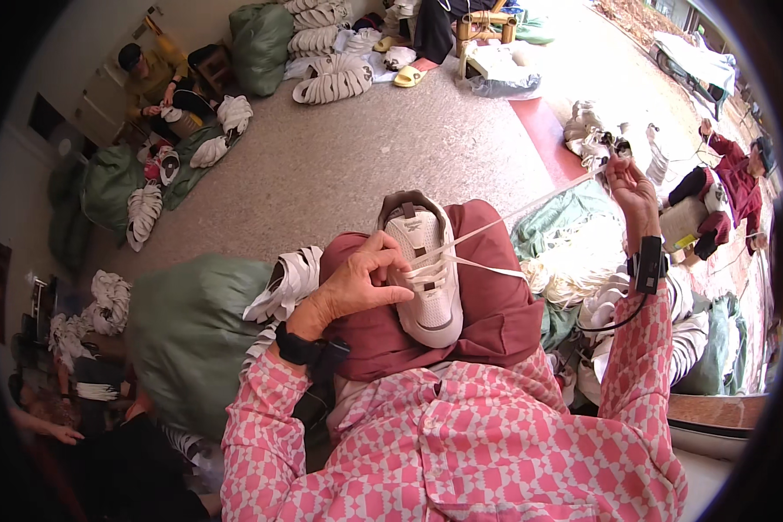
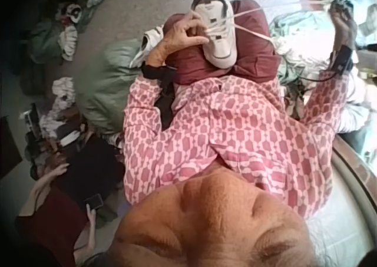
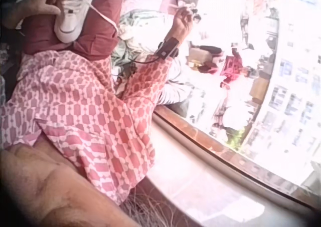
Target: Lacing a white sneaker by hand.
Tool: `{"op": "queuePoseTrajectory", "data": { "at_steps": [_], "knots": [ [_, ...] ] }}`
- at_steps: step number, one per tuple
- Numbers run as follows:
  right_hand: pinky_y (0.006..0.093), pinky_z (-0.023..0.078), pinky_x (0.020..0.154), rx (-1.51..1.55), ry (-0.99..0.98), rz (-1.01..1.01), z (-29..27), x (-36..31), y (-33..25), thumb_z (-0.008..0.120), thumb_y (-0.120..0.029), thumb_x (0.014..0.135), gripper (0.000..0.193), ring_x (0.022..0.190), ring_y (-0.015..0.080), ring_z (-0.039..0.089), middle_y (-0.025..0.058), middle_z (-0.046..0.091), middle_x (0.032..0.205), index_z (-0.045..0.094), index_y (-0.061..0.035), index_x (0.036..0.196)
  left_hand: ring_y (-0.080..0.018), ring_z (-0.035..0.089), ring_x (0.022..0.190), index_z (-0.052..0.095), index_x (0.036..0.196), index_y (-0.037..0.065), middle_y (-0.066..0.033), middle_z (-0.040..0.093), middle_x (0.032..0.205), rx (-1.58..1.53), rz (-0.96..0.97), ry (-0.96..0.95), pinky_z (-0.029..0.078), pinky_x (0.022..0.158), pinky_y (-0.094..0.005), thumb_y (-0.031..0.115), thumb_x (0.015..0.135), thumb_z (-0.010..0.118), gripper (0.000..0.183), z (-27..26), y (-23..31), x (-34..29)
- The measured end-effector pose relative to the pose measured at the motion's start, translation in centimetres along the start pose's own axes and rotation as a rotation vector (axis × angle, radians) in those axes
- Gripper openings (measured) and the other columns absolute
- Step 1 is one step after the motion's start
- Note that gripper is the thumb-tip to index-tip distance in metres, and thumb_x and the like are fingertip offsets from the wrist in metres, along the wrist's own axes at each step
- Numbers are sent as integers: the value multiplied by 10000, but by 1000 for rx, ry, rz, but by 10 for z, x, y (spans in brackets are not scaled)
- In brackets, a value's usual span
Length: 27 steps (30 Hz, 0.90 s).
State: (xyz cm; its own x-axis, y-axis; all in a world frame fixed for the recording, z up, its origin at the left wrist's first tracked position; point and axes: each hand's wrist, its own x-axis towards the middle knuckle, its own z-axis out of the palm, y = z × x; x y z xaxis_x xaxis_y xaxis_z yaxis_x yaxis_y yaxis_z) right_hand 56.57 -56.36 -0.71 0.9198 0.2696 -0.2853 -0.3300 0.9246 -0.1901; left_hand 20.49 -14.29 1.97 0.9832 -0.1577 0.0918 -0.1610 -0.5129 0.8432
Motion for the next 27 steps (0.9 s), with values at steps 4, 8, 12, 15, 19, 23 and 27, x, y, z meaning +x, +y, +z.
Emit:
{"op": "queuePoseTrajectory", "data": {
  "at_steps": [4, 8, 12, 15, 19, 23, 27],
  "knots": [
    [485, 511, 892, 80, -155, -63, 4, -18, -61, 509, 24, 946, 67, 751, 272, 579, 154, 556, 783, 484, 80, 973, -102, 530, 738, 652, 1025, 75, -14, 511, 975, -14, -101, 36, 466, 666, -254, 176, 757, 786, 316, 2, 14, 6],
    [439, 482, 919, -20, -550, 69, 76, -102, -8, 495, 12, 959, 107, 833, 236, 548, 139, 546, 927, 494, 63, 1053, -193, 608, 803, 644, 1051, 76, -60, 532, 1002, 123, -94, 163, 501, 706, -318, 186, 790, 756, 304, 16, 19, 12],
    [308, 388, 730, -205, -1003, 60, 151, -203, 46, 394, -69, 1022, 94, 725, 132, 421, 79, 431, 947, 436, 14, 1010, -299, 600, 878, 648, 1003, 59, -100, 581, 991, 414, 210, 250, 492, 787, -369, 240, 854, 691, 238, 32, 48, 28],
    [282, 408, 594, -359, -1250, 58, 169, -231, 66, 393, -146, 1035, 154, 617, 104, 454, 94, 470, 955, 421, 5, 1032, -223, 569, 833, 641, 910, 30, -76, 600, 883, 184, 449, 46, 438, 832, -321, 157, 945, 596, 139, 25, 66, 30],
    [306, 488, 706, -700, -1176, -113, 138, -216, 102, 298, -366, 1054, 433, 756, 188, 587, 173, 518, 1217, 505, -5, 1172, -200, 552, 817, 593, 847, 26, -55, 596, 867, -354, 143, 96, 427, 854, -357, 247, 1011, 503, 291, -12, 112, -20],
    [301, 494, 774, -1428, -869, -176, 72, -177, 166, 527, -299, 1004, 335, 887, 139, 615, 74, 664, 1012, 644, 6, 1078, -177, 485, 784, 492, 813, 90, -31, 509, 806, -624, 253, 472, 413, 900, -392, 287, 1036, 441, 303, -55, 109, -64],
    [393, 418, 897, -1977, -1208, -467, 12, -159, 217, 574, -291, 945, 278, 1027, 316, 533, 139, 590, 1045, 642, -22, 955, -167, 438, 793, 433, 859, 101, -15, 430, 802, -839, 318, 708, 384, 931, -394, 251, 1034, 446, 231, -95, 103, -126]
  ]
}}
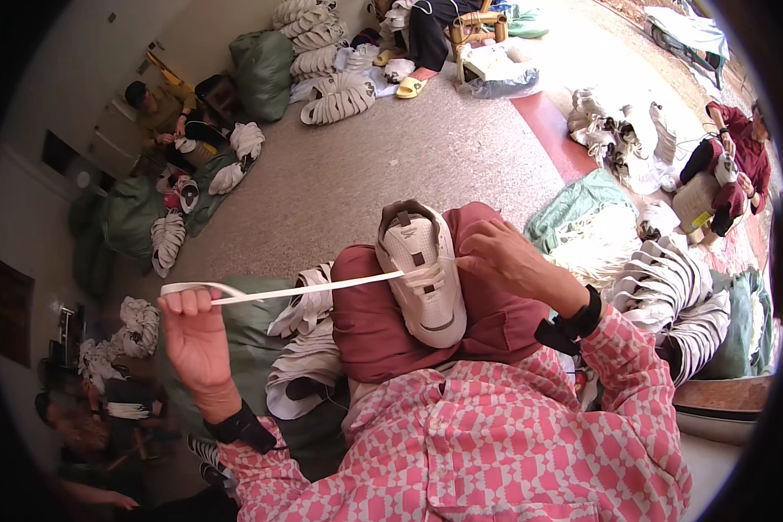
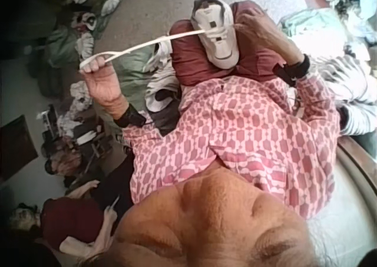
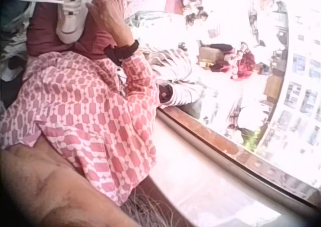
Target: Lacing a white sneaker by hand.
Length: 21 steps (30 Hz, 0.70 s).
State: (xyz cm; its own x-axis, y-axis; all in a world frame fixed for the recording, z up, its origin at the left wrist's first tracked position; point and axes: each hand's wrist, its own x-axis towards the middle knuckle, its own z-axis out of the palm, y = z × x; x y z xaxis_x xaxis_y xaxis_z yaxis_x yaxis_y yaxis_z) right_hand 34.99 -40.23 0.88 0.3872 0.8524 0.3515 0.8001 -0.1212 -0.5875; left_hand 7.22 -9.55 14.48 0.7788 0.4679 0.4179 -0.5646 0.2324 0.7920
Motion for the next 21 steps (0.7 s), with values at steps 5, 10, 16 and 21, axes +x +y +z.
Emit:
{"op": "queuePoseTrajectory", "data": {
  "at_steps": [5, 10, 16, 21],
  "knots": [
    [340, 399, 938, -133, 56, -147, 15, -5, 7, 551, -286, 963, 298, 994, 238, 544, 83, 596, 1047, 654, -11, 1017, -158, 408, 811, 456, 954, 69, -11, 400, 840, -283, 160, 116, 398, 895, -342, 104, 1003, 448, 61, -35, 27, -25],
    [443, 332, 1086, 1449, 191, 161, -41, -16, 9, 437, -270, 1004, 361, 1189, 278, 547, 133, 648, 1132, 654, -3, 1115, -123, 362, 659, 477, 990, 24, -21, 382, 774, -432, 138, 90, 341, 593, -263, 119, 1025, 412, 120, -65, 42, -40],
    [451, 326, 1075, 1958, 592, -114, -115, -66, 38, 479, -236, 1007, 224, 927, 199, 514, 38, 518, 901, 484, -70, 857, -78, 245, 493, 516, 1122, -18, -4, 353, 705, -353, 85, 100, 221, 423, -245, 168, 1056, 366, 248, -86, 30, -43],
    [356, 465, 902, 1762, 1133, 224, -159, -139, 79, 493, -113, 1000, 253, 873, 176, 563, 69, 594, 972, 548, 28, 1203, -47, 205, 450, 530, 1167, -25, 32, 292, 605, 67, 30, 308, 194, 365, -211, 216, 1047, 428, 288, -72, 10, -32]
  ]
}}
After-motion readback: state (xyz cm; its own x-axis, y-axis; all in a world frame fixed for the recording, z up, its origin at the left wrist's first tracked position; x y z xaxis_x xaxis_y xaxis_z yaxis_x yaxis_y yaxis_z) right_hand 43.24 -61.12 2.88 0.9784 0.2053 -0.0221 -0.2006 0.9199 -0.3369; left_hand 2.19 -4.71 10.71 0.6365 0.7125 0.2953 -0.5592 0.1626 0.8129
